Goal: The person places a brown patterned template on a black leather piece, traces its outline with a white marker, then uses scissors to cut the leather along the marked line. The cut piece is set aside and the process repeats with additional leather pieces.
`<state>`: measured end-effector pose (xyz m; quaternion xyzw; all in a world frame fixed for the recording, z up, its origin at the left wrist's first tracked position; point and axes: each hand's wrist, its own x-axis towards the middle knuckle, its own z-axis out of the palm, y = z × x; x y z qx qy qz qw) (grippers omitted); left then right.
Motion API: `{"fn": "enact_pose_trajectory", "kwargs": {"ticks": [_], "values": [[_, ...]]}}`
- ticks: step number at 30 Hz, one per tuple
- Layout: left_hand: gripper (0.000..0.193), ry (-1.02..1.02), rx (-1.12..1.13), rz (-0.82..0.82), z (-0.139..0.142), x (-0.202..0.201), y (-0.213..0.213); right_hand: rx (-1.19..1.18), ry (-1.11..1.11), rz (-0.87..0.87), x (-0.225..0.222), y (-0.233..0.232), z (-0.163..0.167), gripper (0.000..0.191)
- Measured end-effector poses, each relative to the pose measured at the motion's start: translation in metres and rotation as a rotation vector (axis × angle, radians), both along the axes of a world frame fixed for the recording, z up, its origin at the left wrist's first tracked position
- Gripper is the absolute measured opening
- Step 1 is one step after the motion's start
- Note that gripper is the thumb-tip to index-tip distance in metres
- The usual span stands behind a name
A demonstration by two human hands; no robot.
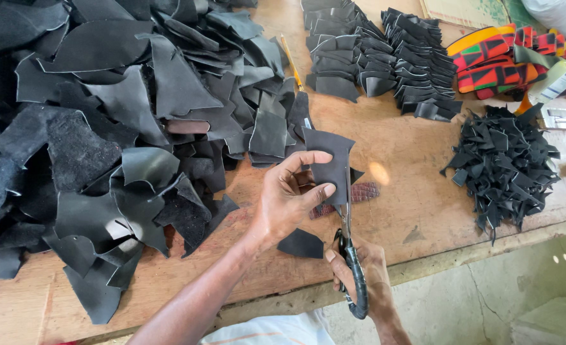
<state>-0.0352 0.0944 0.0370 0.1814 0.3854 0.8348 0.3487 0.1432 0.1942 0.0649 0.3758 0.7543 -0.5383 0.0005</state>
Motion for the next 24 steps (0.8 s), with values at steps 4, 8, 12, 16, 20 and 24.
{"fn": "enact_pose_trajectory", "kwargs": {"ticks": [4,8,12,16,20,24], "values": [[0.043,0.004,0.012,-0.002,-0.001,-0.001,0.0,-0.009,0.025,0.008,0.001,0.0,0.0,0.02],[0.043,0.013,-0.003,-0.009,-0.001,-0.001,-0.002,0.013,0.01,0.021,0.002,-0.001,0.001,0.019],[0.043,-0.004,0.002,-0.019,0.0,-0.001,-0.003,-0.005,-0.005,-0.008,0.003,-0.002,0.0,0.02],[0.043,-0.005,0.011,-0.021,0.002,-0.003,-0.004,-0.023,-0.017,-0.058,0.005,-0.005,-0.003,0.021],[0.042,0.047,0.054,0.036,0.002,-0.004,-0.004,-0.05,0.003,-0.013,0.005,-0.006,-0.004,0.025],[0.041,0.094,0.025,0.015,0.002,-0.001,-0.003,0.009,0.099,0.083,-0.002,-0.004,0.007,0.025]]}}
